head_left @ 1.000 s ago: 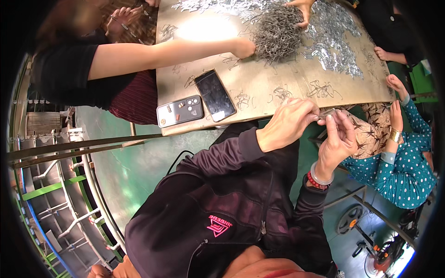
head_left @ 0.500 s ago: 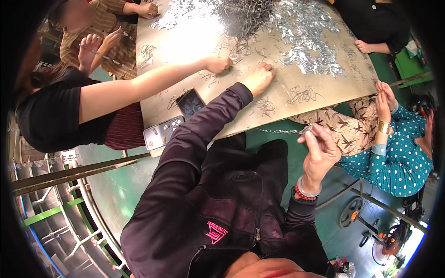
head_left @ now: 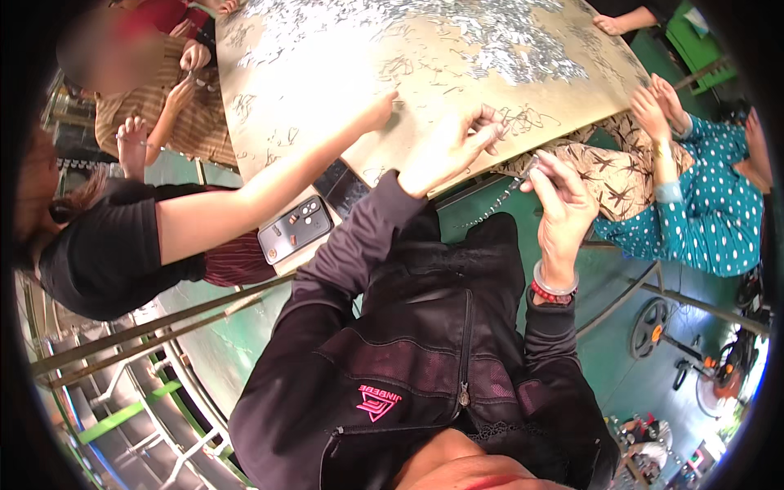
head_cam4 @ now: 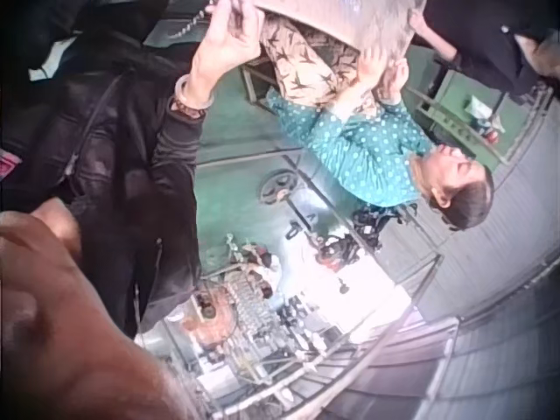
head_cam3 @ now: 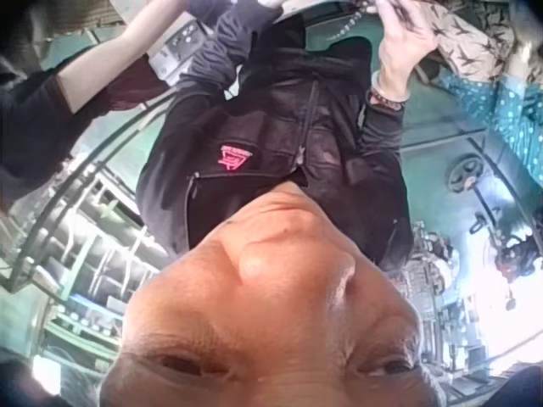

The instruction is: The person is assembling small metal hooks by hand at a table, picking pieces from a pile and attaching them to a line.

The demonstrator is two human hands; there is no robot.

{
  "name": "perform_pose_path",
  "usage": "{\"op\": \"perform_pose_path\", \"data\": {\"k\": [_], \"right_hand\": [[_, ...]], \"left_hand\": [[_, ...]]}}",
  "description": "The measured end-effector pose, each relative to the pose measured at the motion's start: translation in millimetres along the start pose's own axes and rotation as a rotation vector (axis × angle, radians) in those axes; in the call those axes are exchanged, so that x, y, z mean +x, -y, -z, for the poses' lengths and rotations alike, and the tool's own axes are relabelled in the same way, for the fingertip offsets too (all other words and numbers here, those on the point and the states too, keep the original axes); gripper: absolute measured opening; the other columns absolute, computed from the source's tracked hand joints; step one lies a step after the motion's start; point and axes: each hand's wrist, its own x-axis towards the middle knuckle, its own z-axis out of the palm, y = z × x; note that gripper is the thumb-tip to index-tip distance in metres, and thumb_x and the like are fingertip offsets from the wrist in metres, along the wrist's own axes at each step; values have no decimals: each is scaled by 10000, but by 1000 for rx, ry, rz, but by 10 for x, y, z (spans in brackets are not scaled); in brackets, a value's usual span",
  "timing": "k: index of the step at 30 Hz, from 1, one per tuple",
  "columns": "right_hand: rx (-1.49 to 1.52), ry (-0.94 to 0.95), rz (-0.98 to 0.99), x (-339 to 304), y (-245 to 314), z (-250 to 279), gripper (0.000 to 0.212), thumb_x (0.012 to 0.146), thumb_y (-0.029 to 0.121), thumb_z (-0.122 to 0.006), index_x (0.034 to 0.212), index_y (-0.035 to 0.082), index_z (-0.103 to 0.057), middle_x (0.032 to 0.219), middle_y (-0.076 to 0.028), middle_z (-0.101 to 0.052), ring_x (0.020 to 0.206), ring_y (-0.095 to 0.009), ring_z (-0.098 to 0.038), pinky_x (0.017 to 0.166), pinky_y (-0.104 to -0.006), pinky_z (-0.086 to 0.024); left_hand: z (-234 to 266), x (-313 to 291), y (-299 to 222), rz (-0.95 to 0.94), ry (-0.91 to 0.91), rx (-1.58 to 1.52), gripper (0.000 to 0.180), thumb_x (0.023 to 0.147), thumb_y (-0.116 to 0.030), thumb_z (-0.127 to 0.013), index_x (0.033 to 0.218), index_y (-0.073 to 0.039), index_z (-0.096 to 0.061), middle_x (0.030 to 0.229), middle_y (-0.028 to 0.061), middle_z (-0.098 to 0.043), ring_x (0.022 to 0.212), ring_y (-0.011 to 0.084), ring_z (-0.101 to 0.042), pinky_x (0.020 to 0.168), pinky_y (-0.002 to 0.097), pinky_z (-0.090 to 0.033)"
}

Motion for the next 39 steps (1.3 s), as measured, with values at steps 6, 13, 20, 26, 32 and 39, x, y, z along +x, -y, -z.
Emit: {"op": "perform_pose_path", "data": {"k": [6,13,20,26,32,39], "right_hand": [[25,-18,8,-56,0,43,232,768,-105,-606,997,-71,-616,849,-76,-582,728,-123,-589,644,-237,-520],[-94,-143,113,-153,285,135,238,768,-104,-599,998,-51,-625,845,-63,-583,731,-120,-601,654,-219,-509],[-402,-148,468,-118,770,340,313,693,-45,-647,1003,-2,-632,895,-65,-596,754,-108,-591,660,-226,-498],[-63,-25,449,-209,1869,593,164,751,-47,-658,916,-45,-648,821,-64,-633,711,-95,-597,612,-202,-479],[-103,-189,554,-546,2760,748,174,778,29,-639,939,-36,-642,786,-107,-660,670,-114,-615,573,-197,-471],[-453,-599,738,-1152,3602,1295,220,787,67,-628,994,-7,-617,812,-74,-658,621,-75,-558,534,-165,-400]], "left_hand": [[-192,-261,-294,27,157,-595,164,872,-94,-571,988,21,-560,893,62,-598,767,111,-580,708,229,-490],[-457,-213,-587,120,197,-450,168,874,-108,-574,990,13,-563,896,51,-596,787,114,-567,717,235,-467],[-851,-185,-1186,-614,-104,143,118,787,45,-604,898,5,-602,941,85,-582,916,177,-551,815,287,-449],[-1119,-201,-2122,-779,199,-279,139,811,89,-575,938,49,-614,976,98,-573,946,162,-543,850,288,-444],[-1194,-204,-2244,-758,229,-479,220,915,-101,-501,1051,40,-601,1043,113,-605,962,168,-561,870,305,-444],[-1400,419,-349,-257,993,97,169,878,-104,-561,994,-9,-637,871,18,-619,831,82,-539,749,242,-432]]}}
